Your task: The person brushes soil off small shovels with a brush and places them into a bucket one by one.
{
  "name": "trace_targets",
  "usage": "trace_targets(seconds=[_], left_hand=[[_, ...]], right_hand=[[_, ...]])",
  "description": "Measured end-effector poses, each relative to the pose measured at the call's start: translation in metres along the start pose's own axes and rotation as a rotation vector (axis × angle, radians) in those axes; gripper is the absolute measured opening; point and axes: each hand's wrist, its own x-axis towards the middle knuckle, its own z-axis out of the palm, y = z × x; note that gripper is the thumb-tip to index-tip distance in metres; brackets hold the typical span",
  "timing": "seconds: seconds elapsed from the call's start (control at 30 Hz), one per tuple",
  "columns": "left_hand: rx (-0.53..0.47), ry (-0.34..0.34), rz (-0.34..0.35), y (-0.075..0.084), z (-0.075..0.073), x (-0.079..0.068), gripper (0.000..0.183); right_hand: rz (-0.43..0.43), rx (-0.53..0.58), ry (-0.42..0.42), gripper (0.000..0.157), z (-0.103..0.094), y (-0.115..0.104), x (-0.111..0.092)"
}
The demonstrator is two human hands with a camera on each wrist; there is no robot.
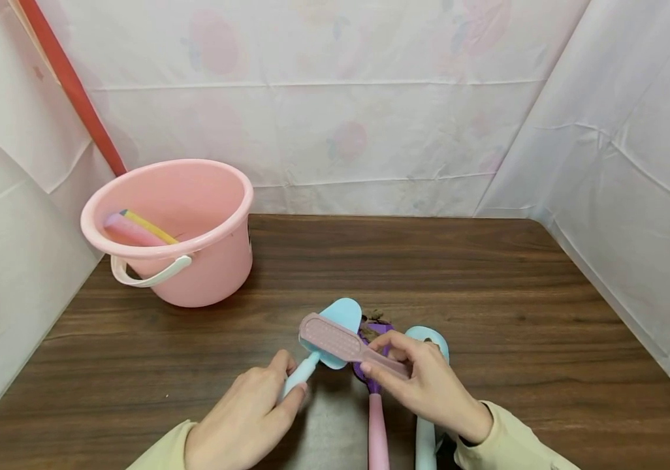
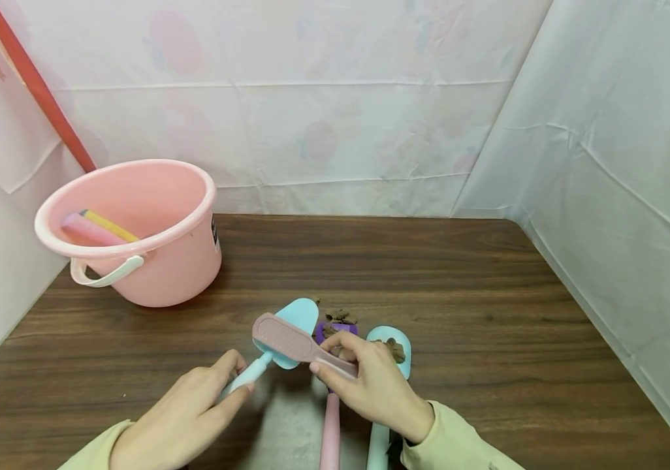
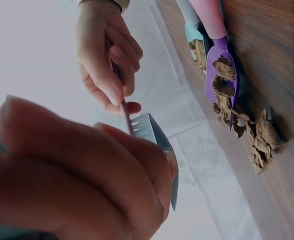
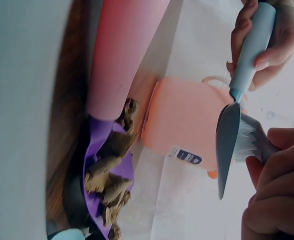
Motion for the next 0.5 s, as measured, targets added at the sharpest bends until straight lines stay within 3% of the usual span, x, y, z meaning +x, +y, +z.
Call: trace_targets(seconds=[0.5], left_hand=[[-0.008, -0.006, 0.004, -0.002, -0.001, -0.002, 0.009]], right_hand=[[0.105, -0.068, 0.072, 0.015, -0.012, 0.014, 0.005]])
